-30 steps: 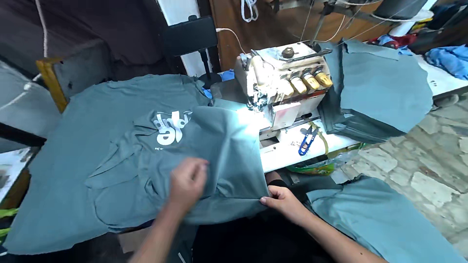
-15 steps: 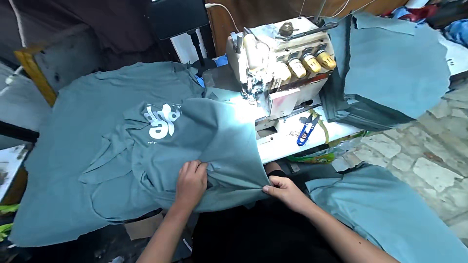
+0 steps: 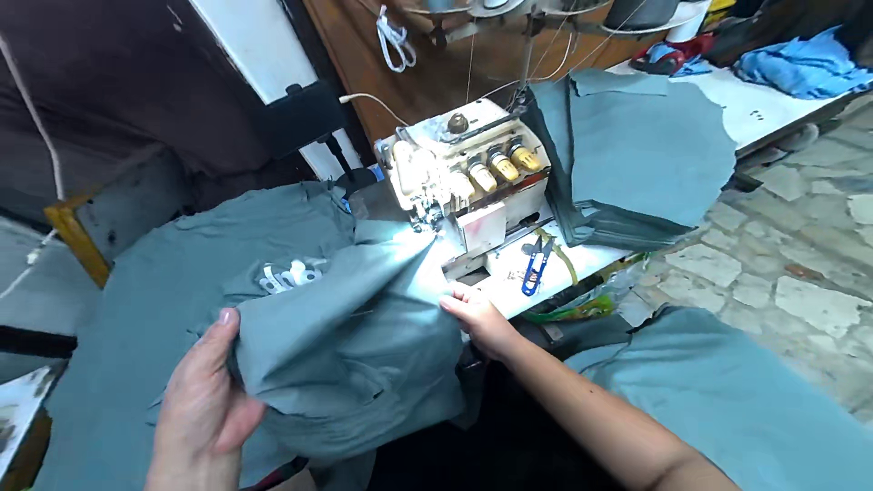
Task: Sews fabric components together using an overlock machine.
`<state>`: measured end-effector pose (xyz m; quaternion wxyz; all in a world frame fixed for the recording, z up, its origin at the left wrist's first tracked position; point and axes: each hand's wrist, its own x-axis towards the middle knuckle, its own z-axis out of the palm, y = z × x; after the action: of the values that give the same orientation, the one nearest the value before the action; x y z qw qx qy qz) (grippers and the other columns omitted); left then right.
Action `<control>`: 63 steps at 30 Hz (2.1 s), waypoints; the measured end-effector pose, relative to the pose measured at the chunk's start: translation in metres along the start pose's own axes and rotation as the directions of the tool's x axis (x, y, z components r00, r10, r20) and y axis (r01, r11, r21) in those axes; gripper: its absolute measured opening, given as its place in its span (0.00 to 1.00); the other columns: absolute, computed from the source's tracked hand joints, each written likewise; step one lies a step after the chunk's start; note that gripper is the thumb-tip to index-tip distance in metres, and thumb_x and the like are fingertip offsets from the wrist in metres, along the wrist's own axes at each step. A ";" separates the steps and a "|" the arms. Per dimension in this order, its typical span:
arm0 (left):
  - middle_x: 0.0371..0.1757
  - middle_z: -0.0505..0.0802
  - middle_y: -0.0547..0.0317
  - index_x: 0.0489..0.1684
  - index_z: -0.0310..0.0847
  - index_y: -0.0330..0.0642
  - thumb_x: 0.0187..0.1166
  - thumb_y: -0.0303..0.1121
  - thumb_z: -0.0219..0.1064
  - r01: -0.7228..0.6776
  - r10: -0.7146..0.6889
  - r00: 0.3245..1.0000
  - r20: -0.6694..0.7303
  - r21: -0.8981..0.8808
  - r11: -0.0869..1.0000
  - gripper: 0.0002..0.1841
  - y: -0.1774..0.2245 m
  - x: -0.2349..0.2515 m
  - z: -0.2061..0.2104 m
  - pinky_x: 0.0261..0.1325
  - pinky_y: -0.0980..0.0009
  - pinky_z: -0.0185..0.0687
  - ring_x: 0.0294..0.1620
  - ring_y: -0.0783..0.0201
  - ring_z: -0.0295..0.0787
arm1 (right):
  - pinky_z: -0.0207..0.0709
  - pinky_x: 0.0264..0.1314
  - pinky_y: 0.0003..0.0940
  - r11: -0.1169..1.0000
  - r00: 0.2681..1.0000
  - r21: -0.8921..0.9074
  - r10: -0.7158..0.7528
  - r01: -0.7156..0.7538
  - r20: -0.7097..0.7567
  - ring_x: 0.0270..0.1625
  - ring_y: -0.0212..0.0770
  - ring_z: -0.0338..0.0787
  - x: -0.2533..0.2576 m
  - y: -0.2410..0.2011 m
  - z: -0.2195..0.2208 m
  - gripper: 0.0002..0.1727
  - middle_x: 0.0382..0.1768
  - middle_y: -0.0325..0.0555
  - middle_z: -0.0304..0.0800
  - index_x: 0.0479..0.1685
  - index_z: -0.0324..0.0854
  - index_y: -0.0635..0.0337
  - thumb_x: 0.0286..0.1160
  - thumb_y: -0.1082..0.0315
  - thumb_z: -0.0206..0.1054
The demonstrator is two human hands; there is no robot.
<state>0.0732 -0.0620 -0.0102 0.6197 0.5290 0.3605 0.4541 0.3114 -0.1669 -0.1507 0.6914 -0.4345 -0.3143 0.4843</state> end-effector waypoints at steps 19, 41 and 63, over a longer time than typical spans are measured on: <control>0.60 0.93 0.55 0.34 0.74 0.39 0.88 0.35 0.59 -0.571 0.205 0.592 0.779 0.227 0.789 0.12 -0.102 -0.083 0.027 0.69 0.76 0.83 0.68 0.75 0.87 | 0.66 0.24 0.14 0.998 0.997 0.047 -0.046 0.049 -0.067 0.18 0.19 0.72 -0.021 -0.006 -0.025 0.12 0.18 0.27 0.77 0.27 0.75 0.54 0.81 0.74 0.58; 0.56 0.94 0.40 0.28 0.76 0.32 0.82 0.29 0.60 -0.691 0.155 0.581 0.799 0.384 0.612 0.11 -0.112 -0.080 0.053 0.55 0.80 0.85 0.55 0.71 0.93 | 0.76 0.33 0.20 0.995 0.993 0.030 -0.088 0.090 -0.077 0.25 0.23 0.80 -0.015 0.008 -0.031 0.13 0.20 0.29 0.80 0.25 0.74 0.55 0.81 0.76 0.54; 0.49 0.98 0.45 0.27 0.85 0.35 0.78 0.30 0.62 -0.851 0.199 0.512 0.836 0.461 0.253 0.12 -0.086 -0.065 0.070 0.32 0.66 0.89 0.36 0.59 0.98 | 0.70 0.32 0.16 0.997 1.000 -0.073 0.013 -0.011 0.020 0.25 0.16 0.75 -0.062 0.027 -0.039 0.08 0.21 0.22 0.77 0.28 0.76 0.51 0.76 0.70 0.63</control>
<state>0.1320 -0.1490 -0.0845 0.1400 0.9662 0.0819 0.2002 0.3133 -0.2324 -0.1928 0.6690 -0.4563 -0.3361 0.4809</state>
